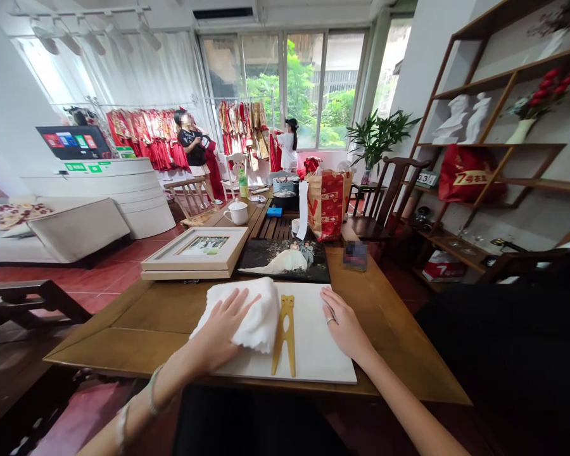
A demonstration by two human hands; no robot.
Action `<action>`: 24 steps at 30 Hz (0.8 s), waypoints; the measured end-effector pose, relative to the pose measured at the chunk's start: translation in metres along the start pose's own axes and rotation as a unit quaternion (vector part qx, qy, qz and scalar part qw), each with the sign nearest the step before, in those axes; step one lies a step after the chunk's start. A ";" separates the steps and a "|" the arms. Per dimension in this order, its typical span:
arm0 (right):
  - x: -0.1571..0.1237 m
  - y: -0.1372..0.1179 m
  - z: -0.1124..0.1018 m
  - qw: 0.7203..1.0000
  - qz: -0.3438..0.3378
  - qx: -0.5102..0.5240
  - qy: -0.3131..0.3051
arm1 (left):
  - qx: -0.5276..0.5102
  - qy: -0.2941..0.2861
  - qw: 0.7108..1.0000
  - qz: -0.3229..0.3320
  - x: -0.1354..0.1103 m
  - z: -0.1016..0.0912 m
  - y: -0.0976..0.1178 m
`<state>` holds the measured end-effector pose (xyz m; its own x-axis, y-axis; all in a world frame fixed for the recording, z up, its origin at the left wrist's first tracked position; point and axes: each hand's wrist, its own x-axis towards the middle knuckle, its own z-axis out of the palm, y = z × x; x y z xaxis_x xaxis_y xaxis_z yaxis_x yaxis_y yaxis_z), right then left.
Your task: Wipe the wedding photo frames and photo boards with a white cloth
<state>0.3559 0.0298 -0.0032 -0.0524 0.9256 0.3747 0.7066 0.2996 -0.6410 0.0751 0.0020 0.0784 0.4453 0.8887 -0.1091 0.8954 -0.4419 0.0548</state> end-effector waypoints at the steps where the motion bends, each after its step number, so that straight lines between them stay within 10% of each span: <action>1: 0.000 0.001 0.000 1.000 0.000 0.005 0.003 | -0.002 -0.025 1.000 -0.002 -0.014 -0.001 0.004; 7: -0.001 0.001 0.003 1.000 0.007 0.028 0.004 | 0.037 -0.203 0.978 -0.012 -0.070 -0.003 0.035; 18: 0.002 -0.002 0.007 1.000 -0.006 0.013 0.008 | 0.015 0.015 1.000 -0.005 0.042 -0.003 -0.010; 24: 0.002 -0.001 0.003 1.000 -0.001 0.012 0.003 | 0.008 0.001 1.000 -0.007 0.011 0.001 0.006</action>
<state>0.3532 0.0322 -0.0038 -0.0503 0.9235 0.3802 0.6893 0.3076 -0.6559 0.0853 0.0085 0.0763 0.4319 0.8954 -0.1084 0.9018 -0.4306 0.0369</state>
